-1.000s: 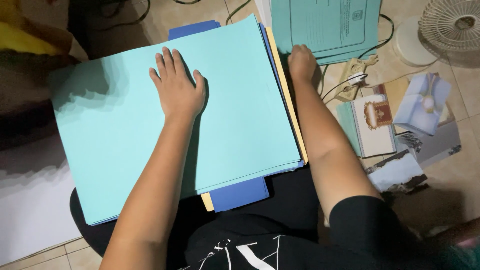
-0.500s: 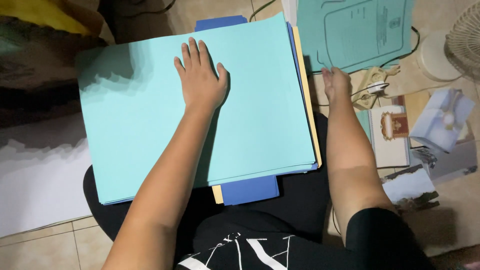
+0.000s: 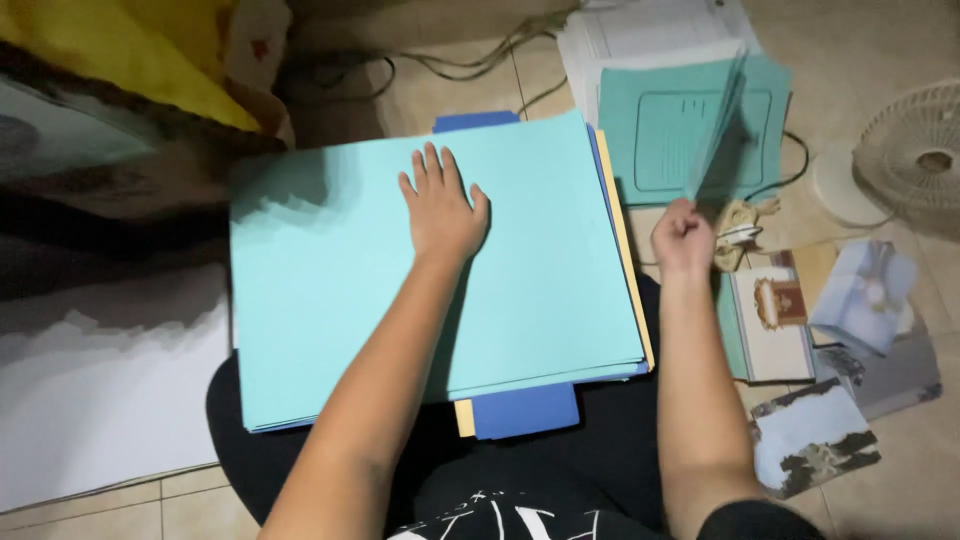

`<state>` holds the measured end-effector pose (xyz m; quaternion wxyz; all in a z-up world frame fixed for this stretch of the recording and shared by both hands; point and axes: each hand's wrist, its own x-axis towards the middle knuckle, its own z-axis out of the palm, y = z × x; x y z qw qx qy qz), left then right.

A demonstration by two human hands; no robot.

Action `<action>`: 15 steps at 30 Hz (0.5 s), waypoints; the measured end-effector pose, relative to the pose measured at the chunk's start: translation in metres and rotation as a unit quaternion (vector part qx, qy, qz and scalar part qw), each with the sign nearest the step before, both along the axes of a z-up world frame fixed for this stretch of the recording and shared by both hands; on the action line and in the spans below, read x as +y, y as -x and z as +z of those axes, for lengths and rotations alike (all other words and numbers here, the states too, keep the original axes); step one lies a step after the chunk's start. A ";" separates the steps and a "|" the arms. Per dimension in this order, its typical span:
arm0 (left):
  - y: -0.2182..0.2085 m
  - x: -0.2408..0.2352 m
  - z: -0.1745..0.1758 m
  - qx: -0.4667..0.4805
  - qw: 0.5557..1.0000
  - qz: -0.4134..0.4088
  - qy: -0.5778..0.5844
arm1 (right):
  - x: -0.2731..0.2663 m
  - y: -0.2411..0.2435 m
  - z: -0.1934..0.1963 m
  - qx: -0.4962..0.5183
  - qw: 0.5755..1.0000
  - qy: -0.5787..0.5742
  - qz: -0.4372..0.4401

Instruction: Organizing and smoothing light blue folders by moving them one by one from a side pile onto a central stack.

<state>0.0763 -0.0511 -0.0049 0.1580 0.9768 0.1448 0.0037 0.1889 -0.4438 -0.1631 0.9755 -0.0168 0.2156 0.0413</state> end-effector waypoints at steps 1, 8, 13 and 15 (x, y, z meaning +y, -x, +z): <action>-0.002 0.002 0.003 -0.008 1.000 0.002 -0.002 | 0.024 0.032 0.042 -0.008 1.000 -0.002 0.002; -0.016 0.034 -0.040 -0.012 0.992 -0.062 0.111 | 0.072 0.167 0.157 -0.078 0.931 0.308 0.179; 0.059 0.078 -0.019 -0.047 0.939 -0.110 0.321 | 0.055 0.192 0.136 -0.110 0.847 0.480 0.200; 0.097 0.089 -0.032 -0.025 0.976 -0.131 0.173 | 0.060 0.210 0.141 -0.091 0.768 0.598 0.211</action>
